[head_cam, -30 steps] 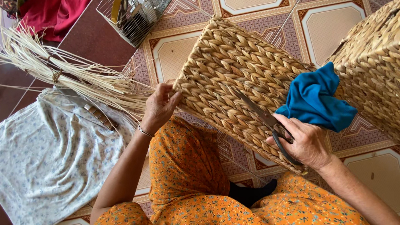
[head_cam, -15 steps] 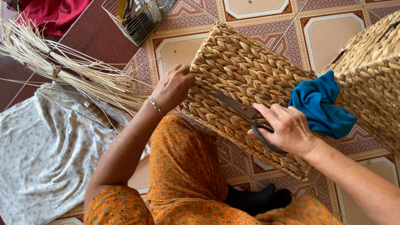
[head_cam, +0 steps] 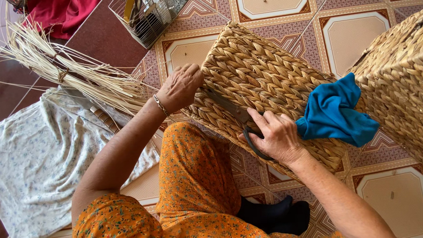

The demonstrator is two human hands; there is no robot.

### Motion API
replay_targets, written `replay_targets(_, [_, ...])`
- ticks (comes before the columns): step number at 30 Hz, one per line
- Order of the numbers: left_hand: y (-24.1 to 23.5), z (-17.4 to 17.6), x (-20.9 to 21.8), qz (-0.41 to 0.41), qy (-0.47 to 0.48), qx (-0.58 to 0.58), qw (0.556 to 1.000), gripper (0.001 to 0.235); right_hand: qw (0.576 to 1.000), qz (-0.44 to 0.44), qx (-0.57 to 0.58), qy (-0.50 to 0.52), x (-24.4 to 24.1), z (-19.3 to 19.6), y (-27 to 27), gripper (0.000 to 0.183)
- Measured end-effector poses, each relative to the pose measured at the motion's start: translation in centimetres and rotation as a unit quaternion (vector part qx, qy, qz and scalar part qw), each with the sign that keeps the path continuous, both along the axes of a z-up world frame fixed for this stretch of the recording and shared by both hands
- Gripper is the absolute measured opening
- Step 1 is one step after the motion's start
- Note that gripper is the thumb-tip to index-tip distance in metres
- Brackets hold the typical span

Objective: The person wipes the surface of a woven basket with a blue cloth and trims loose strands with scissors. The person repeats this process on multiple baskets, cleaning and trimming each one individually.

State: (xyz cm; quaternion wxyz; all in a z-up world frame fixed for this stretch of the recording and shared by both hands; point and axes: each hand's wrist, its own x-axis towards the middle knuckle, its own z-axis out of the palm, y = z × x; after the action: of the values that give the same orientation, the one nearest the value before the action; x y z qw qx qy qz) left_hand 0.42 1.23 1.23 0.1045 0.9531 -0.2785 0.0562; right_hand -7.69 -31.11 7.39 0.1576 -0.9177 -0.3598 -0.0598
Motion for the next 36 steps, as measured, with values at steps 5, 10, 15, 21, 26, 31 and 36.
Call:
replay_targets(5, [-0.4, 1.0, 0.2, -0.034, -0.029, 0.078, 0.996, 0.027, 1.0, 0.011, -0.018, -0.008, 0.7, -1.4, 0.6, 0.073])
replay_targets(10, [0.0, 1.7, 1.1, 0.007, 0.019, 0.017, 1.0, 0.007, 0.998, 0.039, -0.038, -0.029, 1.6, -3.4, 1.4, 0.07])
replay_targets(15, [2.7, 1.5, -1.3, 0.093, 0.013, -0.287, 0.953, 0.012, 0.995, 0.058, -0.043, -0.066, 1.9, -4.7, 1.7, 0.068])
replay_targets(21, [1.5, -2.1, -7.8, 0.161, 0.128, -0.337, 0.919, 0.067, 0.997, 0.049, 0.054, 0.025, 1.7, -2.9, 1.2, 0.071])
replay_targets(26, [0.0, -4.2, -9.9, 0.203, 0.325, -0.563, 0.732, 0.074, 0.998, -0.027, 0.046, -0.025, 1.4, 1.2, 0.5, 0.073])
replay_targets(31, [0.5, -4.3, -10.7, 0.167, 0.329, -0.606, 0.705, 0.075, 0.999, 0.006, 0.013, -0.038, 0.4, 2.7, 0.3, 0.072])
replay_targets(36, [1.0, -3.6, -11.1, 0.143, 0.319, -0.617, 0.705, 0.071, 0.997, 0.061, -0.023, -0.037, -0.4, 2.1, 0.2, 0.071])
